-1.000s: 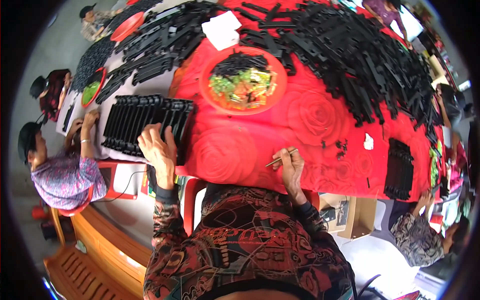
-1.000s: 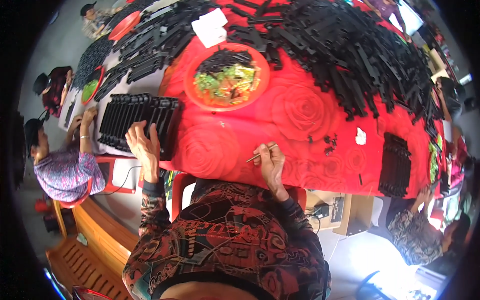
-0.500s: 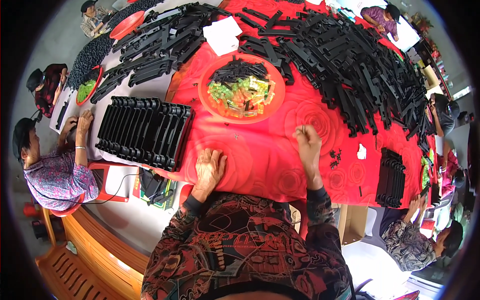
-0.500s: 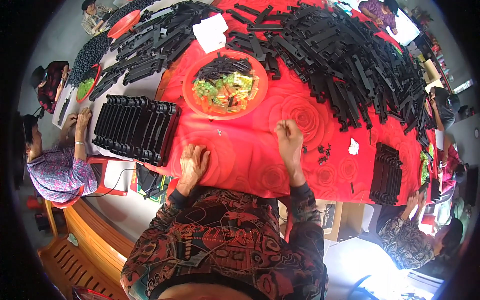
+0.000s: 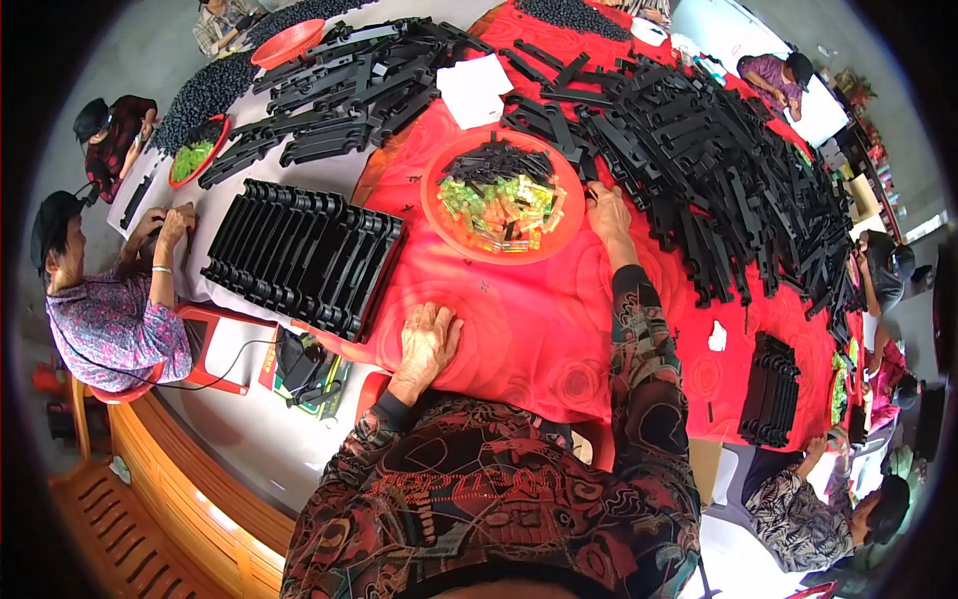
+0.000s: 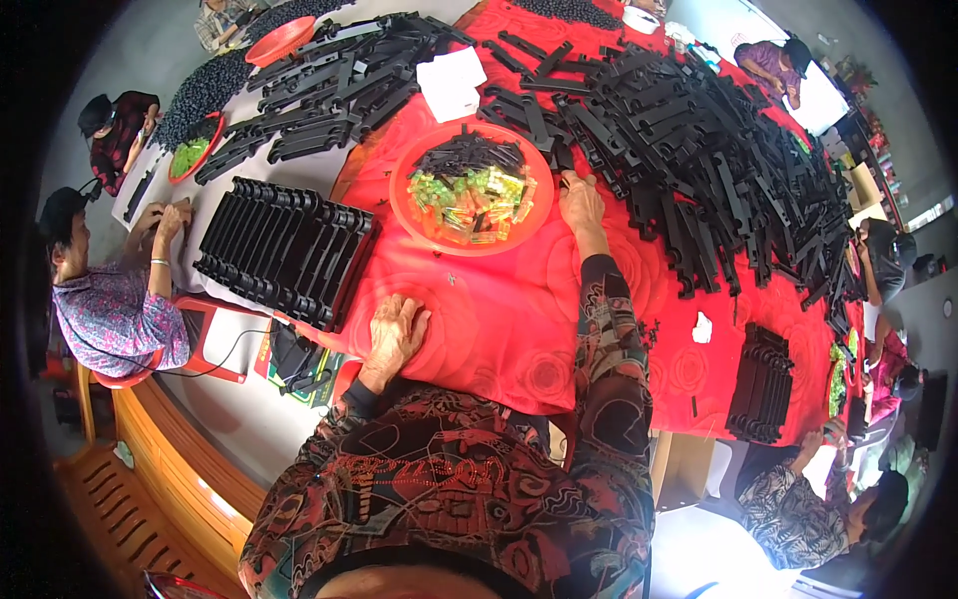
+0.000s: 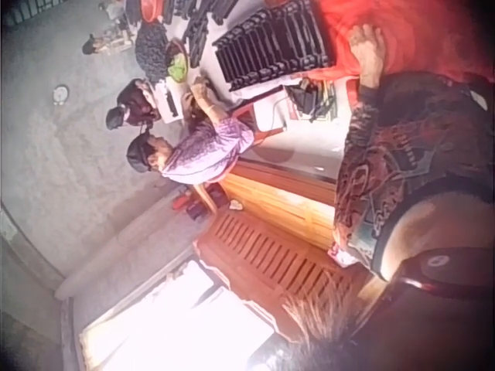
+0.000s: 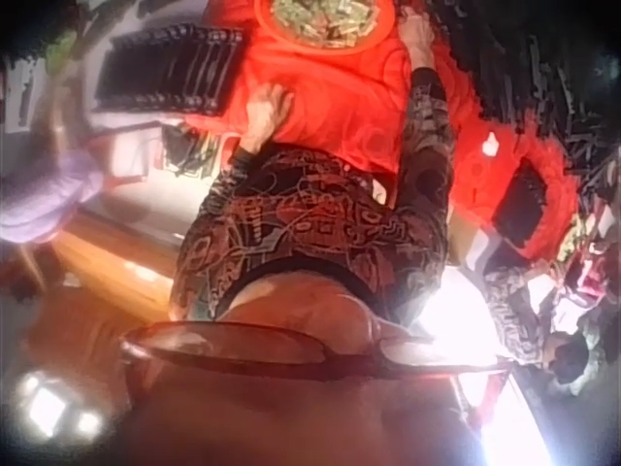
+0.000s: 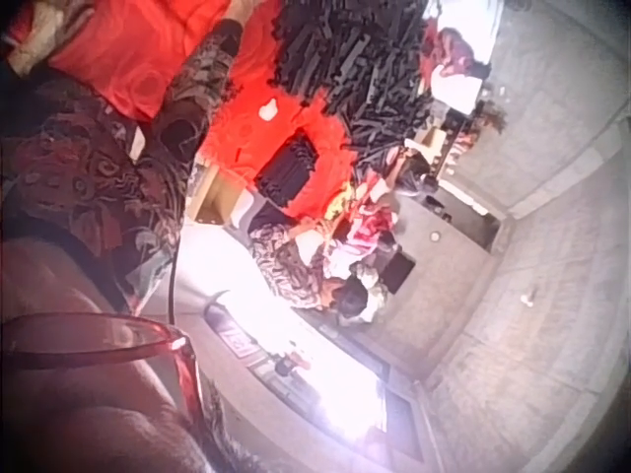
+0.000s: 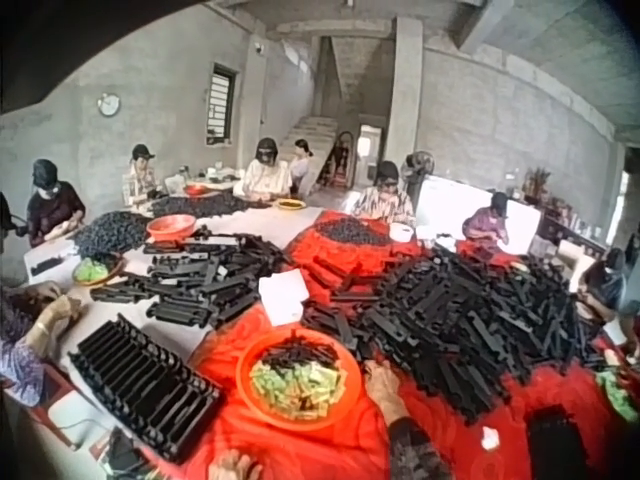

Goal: The person assembles toy gun parts by picking up small components and inserting them into plastic frames by hand, then placing each assembled frame into a rack.

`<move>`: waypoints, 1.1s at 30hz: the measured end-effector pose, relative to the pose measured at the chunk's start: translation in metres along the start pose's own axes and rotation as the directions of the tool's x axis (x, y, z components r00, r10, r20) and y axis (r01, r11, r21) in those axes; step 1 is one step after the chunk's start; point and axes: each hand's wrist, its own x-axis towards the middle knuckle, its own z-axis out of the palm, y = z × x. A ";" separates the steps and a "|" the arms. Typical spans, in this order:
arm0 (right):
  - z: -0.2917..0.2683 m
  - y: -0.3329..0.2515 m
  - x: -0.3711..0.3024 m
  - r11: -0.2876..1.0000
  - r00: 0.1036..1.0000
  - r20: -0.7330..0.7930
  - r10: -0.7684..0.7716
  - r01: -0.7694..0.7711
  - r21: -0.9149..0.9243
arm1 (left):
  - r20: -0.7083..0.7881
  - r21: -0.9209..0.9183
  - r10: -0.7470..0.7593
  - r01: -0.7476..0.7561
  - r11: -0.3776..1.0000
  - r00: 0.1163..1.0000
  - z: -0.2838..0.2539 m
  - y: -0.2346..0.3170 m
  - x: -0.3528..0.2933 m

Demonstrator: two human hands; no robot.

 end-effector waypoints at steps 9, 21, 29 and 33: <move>-0.014 0.004 -0.040 0.997 0.996 -0.072 -0.060 0.056 -0.053 | 0.018 -0.026 -0.010 0.010 1.000 1.000 0.001 0.000 0.001; -0.095 0.043 -0.132 0.930 0.804 -0.593 0.038 0.188 0.314 | 0.020 0.020 -0.008 0.008 1.000 1.000 -0.002 0.000 0.002; -0.141 0.048 -0.174 0.648 0.818 -0.452 0.355 0.133 0.750 | 0.079 -0.197 -0.063 0.077 0.977 0.995 -0.017 0.004 -0.002; -0.149 0.018 -0.195 0.376 0.948 -0.081 0.308 -0.043 0.926 | 0.049 -0.282 0.014 0.001 0.959 0.999 -0.044 0.021 0.014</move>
